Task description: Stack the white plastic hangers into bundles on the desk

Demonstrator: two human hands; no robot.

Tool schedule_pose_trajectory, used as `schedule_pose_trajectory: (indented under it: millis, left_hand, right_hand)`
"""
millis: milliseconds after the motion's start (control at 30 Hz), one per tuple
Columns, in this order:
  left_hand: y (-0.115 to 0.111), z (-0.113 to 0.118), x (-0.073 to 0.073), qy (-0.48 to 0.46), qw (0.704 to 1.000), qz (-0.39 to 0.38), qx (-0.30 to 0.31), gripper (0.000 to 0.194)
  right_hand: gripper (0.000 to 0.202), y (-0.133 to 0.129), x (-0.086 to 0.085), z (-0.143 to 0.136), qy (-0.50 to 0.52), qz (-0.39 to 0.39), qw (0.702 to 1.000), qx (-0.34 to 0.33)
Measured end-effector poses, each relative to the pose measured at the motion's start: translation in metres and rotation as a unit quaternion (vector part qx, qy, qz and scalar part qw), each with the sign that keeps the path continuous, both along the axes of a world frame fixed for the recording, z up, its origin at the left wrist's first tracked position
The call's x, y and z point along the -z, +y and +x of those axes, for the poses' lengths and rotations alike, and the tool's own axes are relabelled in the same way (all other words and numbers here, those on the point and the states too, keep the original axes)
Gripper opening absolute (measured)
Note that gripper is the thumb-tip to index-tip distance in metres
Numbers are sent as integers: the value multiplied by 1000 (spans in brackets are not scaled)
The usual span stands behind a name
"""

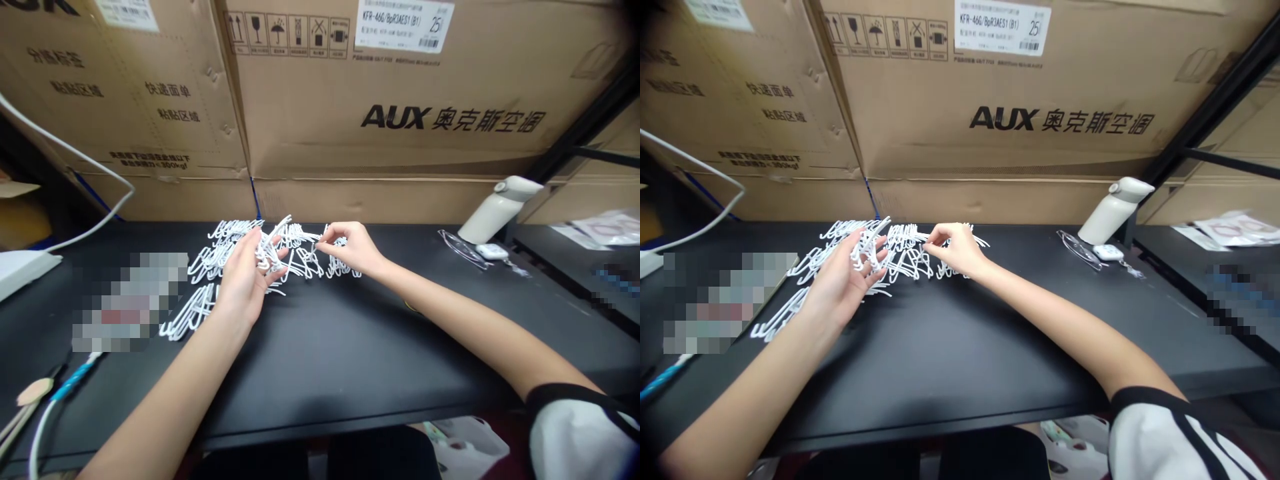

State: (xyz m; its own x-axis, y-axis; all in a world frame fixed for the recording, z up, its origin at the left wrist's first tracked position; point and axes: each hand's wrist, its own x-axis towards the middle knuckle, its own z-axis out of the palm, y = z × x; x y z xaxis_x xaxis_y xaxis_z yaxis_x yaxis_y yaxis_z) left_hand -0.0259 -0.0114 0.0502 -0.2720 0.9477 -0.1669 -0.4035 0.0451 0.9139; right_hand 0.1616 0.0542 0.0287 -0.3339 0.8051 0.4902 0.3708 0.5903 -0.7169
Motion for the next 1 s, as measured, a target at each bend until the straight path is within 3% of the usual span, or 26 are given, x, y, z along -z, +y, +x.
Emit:
schedule_pose_trajectory:
  millis: [333,633,1000]
  left_hand:
    - [0,0,0,-3,1000,5,5,27]
    - [2,-1,2,-11,1000,3,6,27]
    - [2,-1,2,-5,1000,1,8,30]
  right_hand:
    - [5,3,1,1,-19,-38,995,-96]
    - [11,-1,3,-2,27,-8,997,-74]
    - [19,1,0,-5,180,-88,975,-95]
